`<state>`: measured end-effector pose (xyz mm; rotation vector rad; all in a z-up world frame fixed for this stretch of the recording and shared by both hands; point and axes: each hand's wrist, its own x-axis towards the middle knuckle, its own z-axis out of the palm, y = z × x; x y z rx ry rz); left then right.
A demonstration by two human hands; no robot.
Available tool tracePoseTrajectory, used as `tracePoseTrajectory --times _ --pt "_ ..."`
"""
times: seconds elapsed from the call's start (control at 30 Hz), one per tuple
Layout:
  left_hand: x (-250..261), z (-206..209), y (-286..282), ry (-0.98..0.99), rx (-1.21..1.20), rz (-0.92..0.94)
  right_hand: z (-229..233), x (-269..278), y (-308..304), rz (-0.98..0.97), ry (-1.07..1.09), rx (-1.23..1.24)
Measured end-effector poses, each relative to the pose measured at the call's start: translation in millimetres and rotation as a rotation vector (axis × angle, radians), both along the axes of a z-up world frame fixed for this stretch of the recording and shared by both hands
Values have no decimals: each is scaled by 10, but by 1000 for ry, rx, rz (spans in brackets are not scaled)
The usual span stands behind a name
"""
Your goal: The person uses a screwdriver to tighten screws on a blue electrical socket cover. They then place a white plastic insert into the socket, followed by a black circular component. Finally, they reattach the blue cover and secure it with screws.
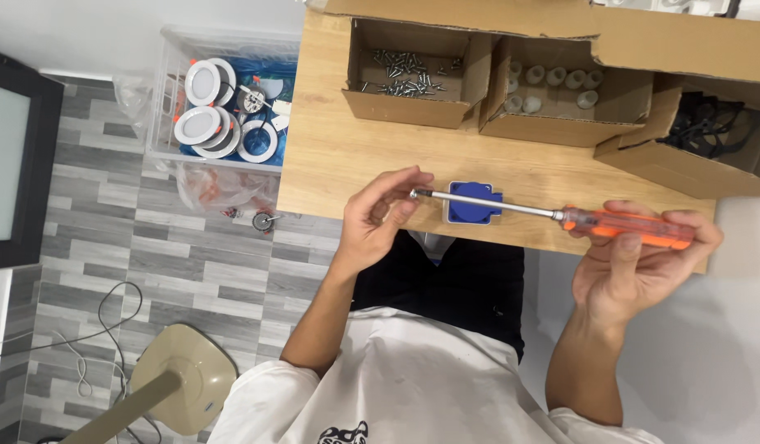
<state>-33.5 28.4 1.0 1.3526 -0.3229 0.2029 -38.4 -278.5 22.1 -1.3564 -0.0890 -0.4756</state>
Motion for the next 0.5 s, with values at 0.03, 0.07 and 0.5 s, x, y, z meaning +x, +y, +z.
tracePoseTrajectory --times 0.03,0.07,0.5 --pt "-10 -24 2 1 0 3 -11 -15 0 3 1 0" --pt "-24 -50 -1 -12 49 30 -18 -39 -4 11 17 -8" --pt "-131 48 48 -72 334 206 -109 -90 -167 3 -44 -150"
